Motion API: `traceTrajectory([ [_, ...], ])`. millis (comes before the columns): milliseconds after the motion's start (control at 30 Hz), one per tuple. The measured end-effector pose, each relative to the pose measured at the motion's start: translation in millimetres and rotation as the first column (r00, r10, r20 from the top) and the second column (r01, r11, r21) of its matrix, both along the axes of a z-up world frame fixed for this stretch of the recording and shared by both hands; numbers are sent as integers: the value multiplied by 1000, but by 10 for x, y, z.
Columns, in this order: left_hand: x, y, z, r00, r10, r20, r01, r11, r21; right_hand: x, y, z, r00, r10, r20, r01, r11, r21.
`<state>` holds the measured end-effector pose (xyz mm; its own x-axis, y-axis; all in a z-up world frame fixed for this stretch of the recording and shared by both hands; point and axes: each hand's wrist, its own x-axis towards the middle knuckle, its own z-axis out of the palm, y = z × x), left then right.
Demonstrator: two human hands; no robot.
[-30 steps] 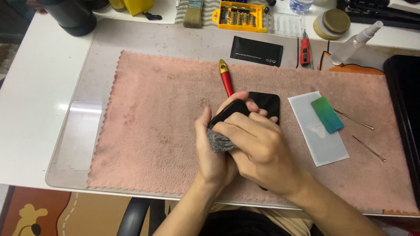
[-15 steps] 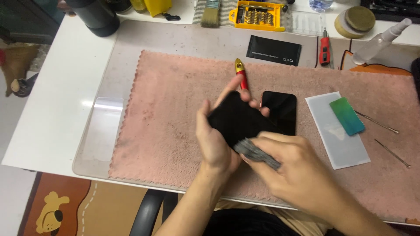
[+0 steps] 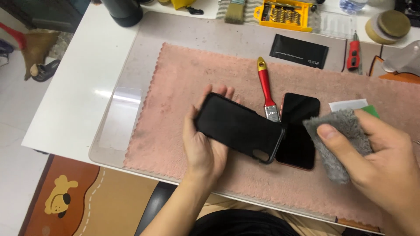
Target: Cleaning a phone case and a smartphone screen using a brush, sponge, and cleaning cloth on a workbench.
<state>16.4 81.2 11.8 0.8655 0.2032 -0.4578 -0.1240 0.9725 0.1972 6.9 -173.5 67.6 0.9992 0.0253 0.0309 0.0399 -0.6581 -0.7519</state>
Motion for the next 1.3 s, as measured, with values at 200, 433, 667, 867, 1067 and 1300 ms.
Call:
traceTrajectory([
  [200,-380,446,-453,969,-220,109,83,711,698,274,397,170,943,332,-20,-332,936,-116],
  [433,-510,1230,28,831,-553,-58,-63,-198,978,461,657,-1,834,539,-119,-551,823,-139],
  [667,-279,1303,-260,726,-677,-123,-288,-461,839,587,1014,7,296,871,392,-745,467,-476],
  [867,-171,1697,-209,711,-682,-171,-271,-490,829,691,1150,-67,213,876,433,-726,438,-530],
  [1067,-113,1768,-250,691,-703,-166,-267,-462,846,639,1605,-414,67,874,481,-711,380,-592],
  [1300,-120,1799,-214,686,-708,-166,-269,-460,846,668,1648,-556,8,939,344,-790,217,-573],
])
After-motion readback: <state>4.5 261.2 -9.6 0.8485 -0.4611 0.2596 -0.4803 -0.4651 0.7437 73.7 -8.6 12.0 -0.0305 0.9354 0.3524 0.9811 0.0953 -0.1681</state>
